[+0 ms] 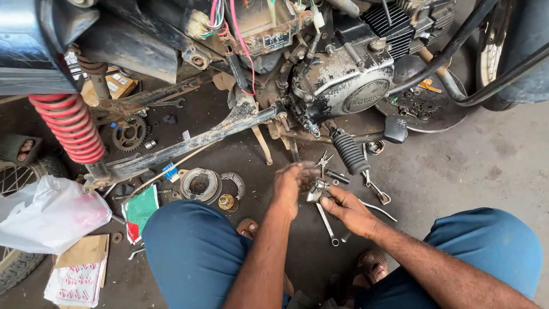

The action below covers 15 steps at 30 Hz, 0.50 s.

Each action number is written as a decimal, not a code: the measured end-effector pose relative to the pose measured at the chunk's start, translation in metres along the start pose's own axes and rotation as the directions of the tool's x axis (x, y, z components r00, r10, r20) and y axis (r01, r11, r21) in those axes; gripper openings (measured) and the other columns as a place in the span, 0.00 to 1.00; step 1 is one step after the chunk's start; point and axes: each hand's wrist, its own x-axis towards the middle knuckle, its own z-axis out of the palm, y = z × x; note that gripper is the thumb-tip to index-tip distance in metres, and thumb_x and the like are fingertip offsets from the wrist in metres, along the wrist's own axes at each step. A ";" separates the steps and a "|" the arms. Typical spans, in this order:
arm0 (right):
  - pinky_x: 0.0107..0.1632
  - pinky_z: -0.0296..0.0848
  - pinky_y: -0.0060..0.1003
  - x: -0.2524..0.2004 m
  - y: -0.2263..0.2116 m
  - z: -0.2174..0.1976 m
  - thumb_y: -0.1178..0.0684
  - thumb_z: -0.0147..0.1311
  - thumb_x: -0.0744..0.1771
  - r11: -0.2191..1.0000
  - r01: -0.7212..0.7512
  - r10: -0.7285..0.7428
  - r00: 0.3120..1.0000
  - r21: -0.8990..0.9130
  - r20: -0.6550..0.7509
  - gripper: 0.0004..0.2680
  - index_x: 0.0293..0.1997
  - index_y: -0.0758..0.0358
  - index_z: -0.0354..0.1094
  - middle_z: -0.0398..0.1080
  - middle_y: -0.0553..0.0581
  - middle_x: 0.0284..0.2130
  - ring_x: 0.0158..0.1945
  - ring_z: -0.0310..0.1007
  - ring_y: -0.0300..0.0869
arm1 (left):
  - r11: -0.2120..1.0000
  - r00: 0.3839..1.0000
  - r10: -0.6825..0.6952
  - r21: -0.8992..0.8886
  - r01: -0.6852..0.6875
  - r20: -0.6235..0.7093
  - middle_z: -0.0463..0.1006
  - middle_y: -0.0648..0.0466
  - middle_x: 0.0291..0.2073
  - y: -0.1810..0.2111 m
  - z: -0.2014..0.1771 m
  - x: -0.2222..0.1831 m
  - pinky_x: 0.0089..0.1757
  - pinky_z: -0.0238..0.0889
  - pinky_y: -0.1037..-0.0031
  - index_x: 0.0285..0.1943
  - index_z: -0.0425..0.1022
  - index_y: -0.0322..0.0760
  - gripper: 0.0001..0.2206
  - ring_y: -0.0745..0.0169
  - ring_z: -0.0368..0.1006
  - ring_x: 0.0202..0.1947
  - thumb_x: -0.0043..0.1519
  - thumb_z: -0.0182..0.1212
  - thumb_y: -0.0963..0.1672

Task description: The person sits on the workshop floor repairing a motorcycle's rear suspension. They unbolt the shock absorber from the frame by hand and with wrenches, work the removed shock assembly on their lap using pliers and a hammer, then reach back to the motorcycle to reattach components and adjust wiring near the engine.

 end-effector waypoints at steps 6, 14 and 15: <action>0.48 0.72 0.46 0.001 -0.005 -0.011 0.35 0.50 0.68 0.903 -0.341 0.332 0.940 -0.261 -0.080 0.20 0.59 0.59 0.70 0.77 0.60 0.39 0.45 0.75 0.48 | 0.248 0.926 0.222 0.936 0.248 -0.304 0.80 0.39 0.46 -0.135 -0.101 0.085 0.49 0.69 0.54 0.48 0.79 0.31 0.15 0.38 0.76 0.48 0.58 0.64 0.46; 0.54 0.71 0.50 -0.002 -0.012 -0.030 0.29 0.47 0.66 0.639 -0.444 0.502 0.859 -0.628 -0.096 0.24 0.64 0.50 0.68 0.78 0.66 0.35 0.46 0.77 0.56 | 0.175 0.952 -0.043 0.936 0.307 -0.304 0.79 0.42 0.55 -0.195 -0.132 0.100 0.57 0.67 0.60 0.56 0.77 0.37 0.17 0.44 0.74 0.58 0.57 0.59 0.43; 0.54 0.71 0.50 0.001 -0.012 -0.030 0.28 0.47 0.66 0.627 -0.439 0.512 0.855 -0.643 -0.084 0.24 0.64 0.50 0.67 0.78 0.65 0.35 0.47 0.78 0.55 | 0.167 0.961 -0.040 0.947 0.276 -0.273 0.78 0.42 0.55 -0.201 -0.141 0.112 0.57 0.66 0.60 0.57 0.76 0.36 0.18 0.44 0.73 0.59 0.57 0.59 0.42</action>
